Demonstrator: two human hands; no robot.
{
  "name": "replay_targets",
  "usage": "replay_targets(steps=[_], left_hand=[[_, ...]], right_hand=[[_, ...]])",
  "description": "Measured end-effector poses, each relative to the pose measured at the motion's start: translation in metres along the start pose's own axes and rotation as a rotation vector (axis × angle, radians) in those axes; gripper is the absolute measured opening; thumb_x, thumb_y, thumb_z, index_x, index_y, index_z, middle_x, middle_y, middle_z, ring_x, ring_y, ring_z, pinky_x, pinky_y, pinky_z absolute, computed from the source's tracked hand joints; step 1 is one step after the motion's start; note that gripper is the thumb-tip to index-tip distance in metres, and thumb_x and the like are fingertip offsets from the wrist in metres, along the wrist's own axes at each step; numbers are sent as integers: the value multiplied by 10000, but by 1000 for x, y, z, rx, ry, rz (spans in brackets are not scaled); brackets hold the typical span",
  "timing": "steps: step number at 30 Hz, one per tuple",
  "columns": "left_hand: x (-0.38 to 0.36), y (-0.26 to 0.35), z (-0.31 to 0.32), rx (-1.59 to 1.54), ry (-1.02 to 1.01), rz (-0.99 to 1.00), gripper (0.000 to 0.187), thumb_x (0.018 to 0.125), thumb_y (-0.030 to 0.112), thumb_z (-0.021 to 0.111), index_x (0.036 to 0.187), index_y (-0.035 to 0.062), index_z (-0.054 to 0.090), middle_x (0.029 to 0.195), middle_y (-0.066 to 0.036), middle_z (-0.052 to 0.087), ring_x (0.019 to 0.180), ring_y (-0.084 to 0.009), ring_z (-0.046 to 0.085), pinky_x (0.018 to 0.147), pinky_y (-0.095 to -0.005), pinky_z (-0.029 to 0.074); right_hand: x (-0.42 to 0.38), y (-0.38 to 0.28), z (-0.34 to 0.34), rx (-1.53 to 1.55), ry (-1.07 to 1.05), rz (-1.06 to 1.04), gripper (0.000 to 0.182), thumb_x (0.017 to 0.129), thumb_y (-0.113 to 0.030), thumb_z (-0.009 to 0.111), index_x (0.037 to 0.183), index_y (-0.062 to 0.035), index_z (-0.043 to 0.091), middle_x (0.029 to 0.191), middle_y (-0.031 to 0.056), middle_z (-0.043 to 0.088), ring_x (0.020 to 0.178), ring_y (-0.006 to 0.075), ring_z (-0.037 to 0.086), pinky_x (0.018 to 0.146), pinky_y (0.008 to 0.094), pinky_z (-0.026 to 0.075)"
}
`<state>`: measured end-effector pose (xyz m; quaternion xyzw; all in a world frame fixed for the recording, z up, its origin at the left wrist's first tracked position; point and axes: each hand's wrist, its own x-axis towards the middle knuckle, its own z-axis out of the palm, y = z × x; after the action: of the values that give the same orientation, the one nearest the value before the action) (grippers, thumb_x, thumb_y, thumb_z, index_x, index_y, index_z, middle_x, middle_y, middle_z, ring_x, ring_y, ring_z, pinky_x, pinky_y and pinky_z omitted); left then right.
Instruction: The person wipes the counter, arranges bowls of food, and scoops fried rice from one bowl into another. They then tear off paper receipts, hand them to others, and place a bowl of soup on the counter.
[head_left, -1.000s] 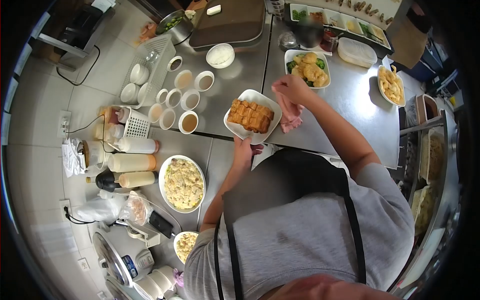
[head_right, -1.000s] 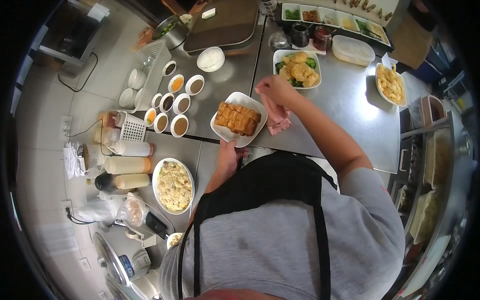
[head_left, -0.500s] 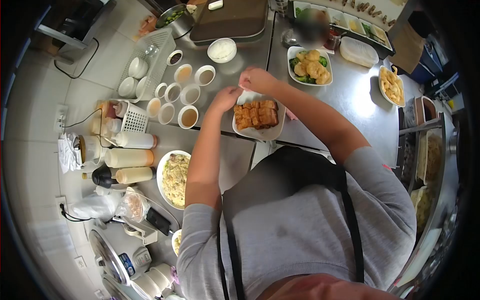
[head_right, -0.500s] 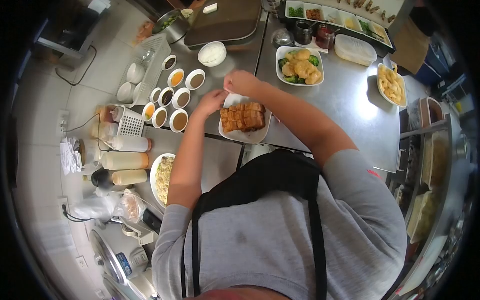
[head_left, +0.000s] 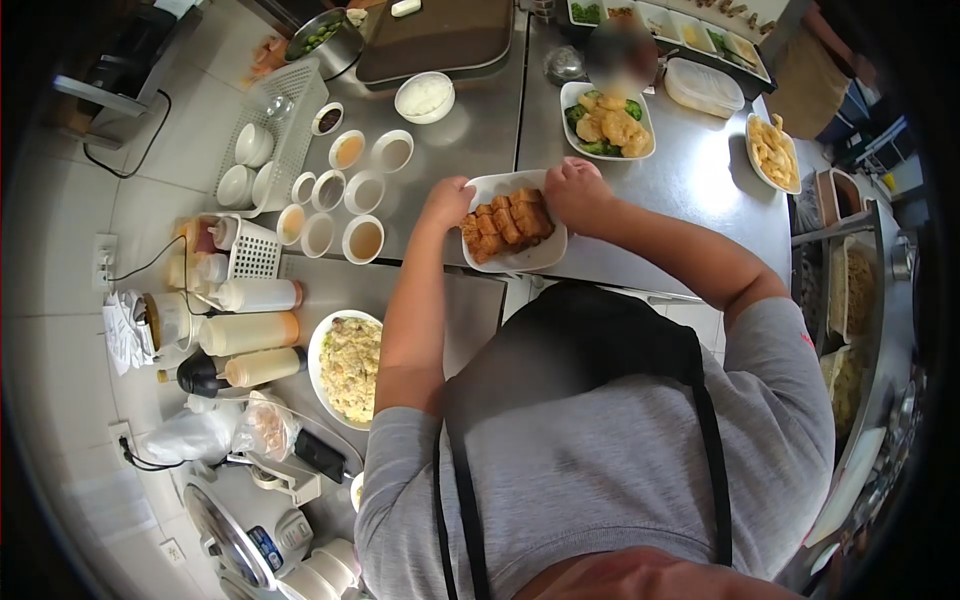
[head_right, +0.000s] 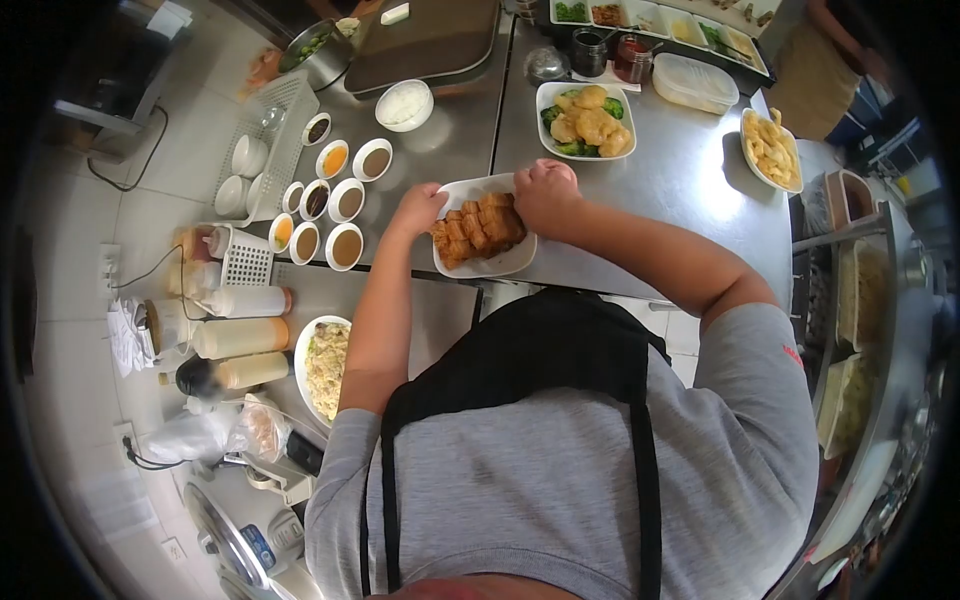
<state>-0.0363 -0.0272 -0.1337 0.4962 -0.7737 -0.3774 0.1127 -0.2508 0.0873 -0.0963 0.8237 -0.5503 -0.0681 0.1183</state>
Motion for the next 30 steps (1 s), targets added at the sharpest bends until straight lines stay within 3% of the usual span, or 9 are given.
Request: replay_targets(steps=[6, 9, 13, 16, 17, 20, 23, 29, 30], left_hand=[[-21, 8, -2, -201, -40, -185, 197, 752, 176, 491, 822, 4, 554, 639, -69, 562, 497, -136, 517, 413, -244, 415], [-37, 5, -7, -274, -117, -282, 223, 769, 201, 472, 875, 12, 525, 649, -68, 559, 466, -126, 514, 391, -227, 407], [-52, 9, -20, -458, -281, -415, 292, 817, 281, 417, 977, 45, 474, 643, -50, 546, 441, -99, 493, 370, -212, 382], [-52, 5, -8, -420, -262, -325, 320, 846, 323, 359, 997, 58, 458, 635, -48, 540, 417, -99, 471, 350, -211, 362], [-52, 7, -7, -429, -263, -333, 324, 845, 322, 363, 1037, 74, 447, 649, -43, 540, 411, -96, 463, 348, -210, 359], [-57, 9, -3, -458, -228, -351, 358, 846, 309, 366, 1142, 112, 410, 677, -36, 541, 397, -90, 446, 342, -207, 348], [-65, 15, 5, -516, -136, -357, 394, 847, 263, 354, 1221, 137, 344, 678, -50, 539, 391, -97, 444, 331, -201, 344], [-90, 30, 32, -761, -83, -371, 586, 801, 103, 347, 1324, 211, 105, 728, -95, 551, 393, -114, 456, 338, -220, 388], [-92, 30, 36, -758, -66, -348, 586, 800, 100, 343, 1324, 211, 106, 735, -97, 551, 394, -114, 455, 338, -219, 388]], right_hand=[[-1, 25, -10, 333, -185, -310, 93, 683, -122, 551, 703, -58, 615, 715, 70, 563, 727, 167, 549, 658, 301, 421], [-11, 72, -52, 973, -821, 138, 122, 701, -88, 501, 737, -49, 610, 696, 61, 568, 688, 131, 538, 622, 264, 419], [-25, 89, -14, 1225, -237, 317, 179, 696, -69, 498, 843, -30, 593, 729, 65, 583, 677, 145, 546, 606, 240, 432], [-18, 56, -11, 1216, -76, 325, 213, 686, -40, 476, 871, -19, 580, 745, 86, 594, 701, 159, 562, 620, 273, 444], [-18, 36, -48, 1484, -414, 578, 215, 706, -43, 499, 908, -48, 571, 797, 82, 578, 754, 172, 569, 672, 300, 441], [-24, 4, -9, 583, 20, 224, 201, 723, -53, 509, 915, -74, 562, 854, 80, 546, 854, 211, 551, 751, 339, 423], [-36, -11, -8, 542, 121, 327, 192, 729, -50, 501, 906, -97, 560, 901, 77, 515, 927, 247, 515, 790, 335, 397], [-54, -43, 48, 1153, 606, 418, 161, 696, 41, 484, 822, -44, 537, 833, 72, 557, 849, 174, 532, 808, 292, 389], [-61, -45, 49, 1336, 452, 481, 155, 694, 47, 476, 812, -35, 532, 819, 69, 560, 827, 161, 531, 803, 286, 391]])
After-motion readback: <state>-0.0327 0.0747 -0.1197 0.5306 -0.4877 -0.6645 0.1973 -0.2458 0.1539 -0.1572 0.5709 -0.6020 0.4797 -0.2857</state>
